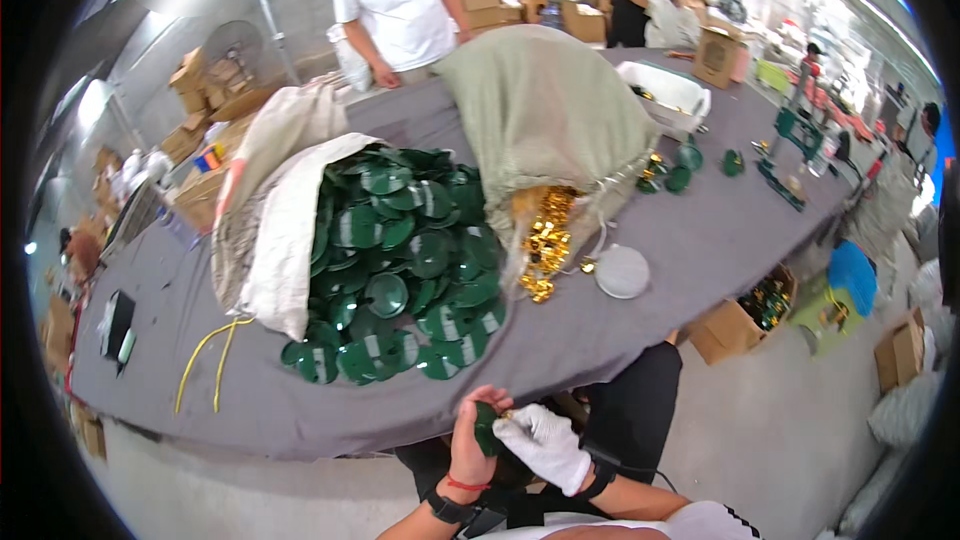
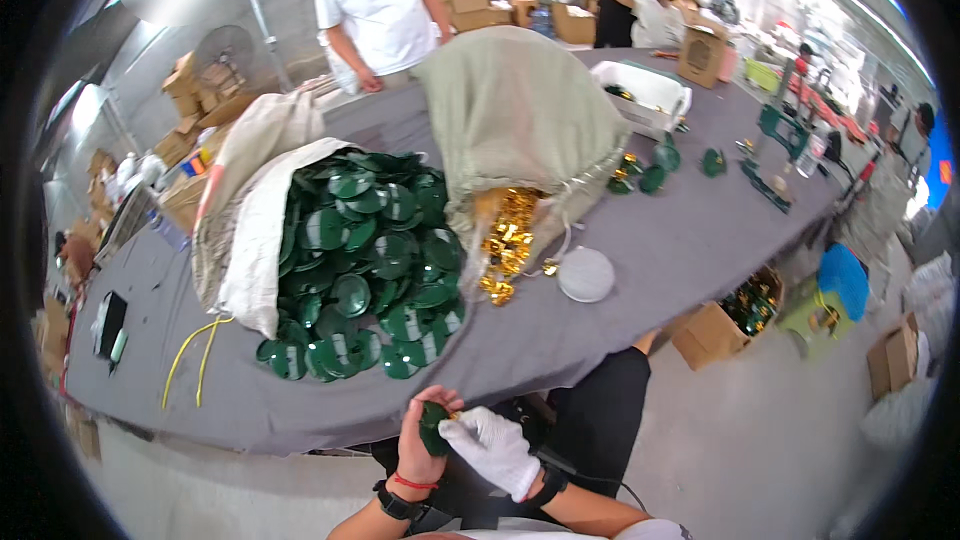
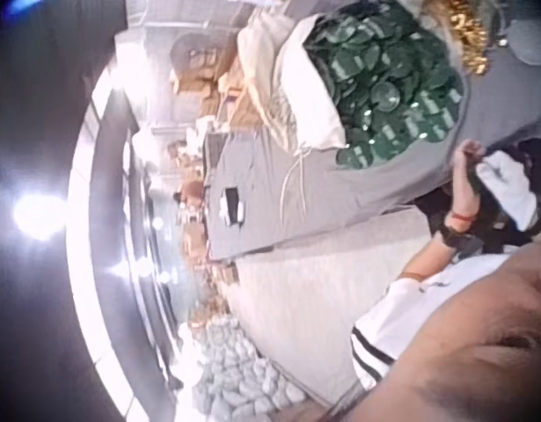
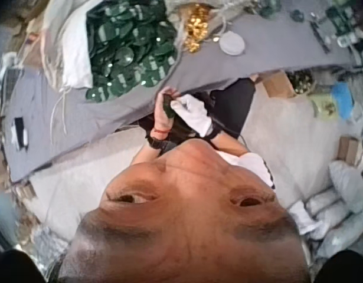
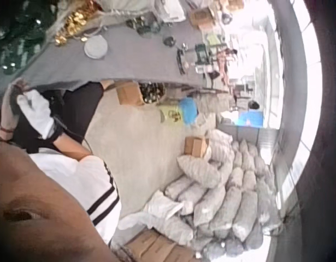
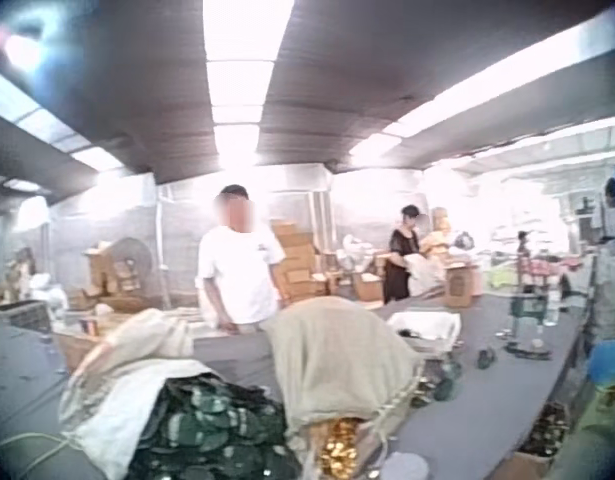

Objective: Assembling small gold-colored metal components into green plastic discs.

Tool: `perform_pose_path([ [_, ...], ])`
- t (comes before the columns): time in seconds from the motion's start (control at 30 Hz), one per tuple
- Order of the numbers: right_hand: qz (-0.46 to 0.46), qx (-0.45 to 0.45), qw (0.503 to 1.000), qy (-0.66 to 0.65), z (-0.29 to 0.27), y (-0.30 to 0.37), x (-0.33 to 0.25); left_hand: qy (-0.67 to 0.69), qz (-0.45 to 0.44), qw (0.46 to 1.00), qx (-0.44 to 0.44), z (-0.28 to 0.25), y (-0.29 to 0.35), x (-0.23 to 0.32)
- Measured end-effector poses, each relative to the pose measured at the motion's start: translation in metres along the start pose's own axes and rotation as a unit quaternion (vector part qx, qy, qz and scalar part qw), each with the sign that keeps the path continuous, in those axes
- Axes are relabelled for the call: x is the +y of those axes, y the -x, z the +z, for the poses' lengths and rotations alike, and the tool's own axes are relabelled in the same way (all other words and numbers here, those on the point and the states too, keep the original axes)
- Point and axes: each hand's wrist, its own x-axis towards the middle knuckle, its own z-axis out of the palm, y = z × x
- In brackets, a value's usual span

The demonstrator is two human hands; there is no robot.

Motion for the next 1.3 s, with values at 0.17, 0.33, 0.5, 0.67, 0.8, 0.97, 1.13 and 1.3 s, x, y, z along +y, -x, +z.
perform_pose_path([
  [0.17,0.151,-0.091,0.982,-0.068,0.015,0.011,0.004,0.004,0.017,1.000,0.006,-0.014,0.008,0.005],
  [0.33,0.327,-0.139,0.884,-0.303,0.002,0.003,0.004,-0.014,-0.005,1.000,-0.020,-0.008,0.008,0.007],
  [0.5,0.317,-0.133,0.894,-0.288,0.002,0.005,0.000,-0.042,-0.005,0.998,-0.049,-0.009,0.008,0.015],
  [0.67,0.281,-0.138,0.905,-0.289,0.003,0.006,0.009,-0.024,-0.052,0.995,-0.079,-0.013,0.005,0.018],
  [0.8,-0.232,-0.174,0.909,0.299,-0.006,-0.009,0.014,-0.087,-0.089,0.991,-0.051,-0.020,0.007,0.012],
  [0.97,0.324,-0.233,0.903,-0.161,-0.006,0.006,-0.008,-0.307,0.078,0.943,-0.105,-0.034,0.022,-0.008],
  [1.13,0.437,-0.252,0.800,-0.326,0.002,0.024,0.063,-0.493,0.080,0.849,-0.175,-0.070,0.028,-0.040],
  [1.3,0.403,-0.204,0.885,-0.115,-0.001,0.012,0.078,-0.564,0.077,0.819,-0.079,-0.069,0.026,-0.038],
])
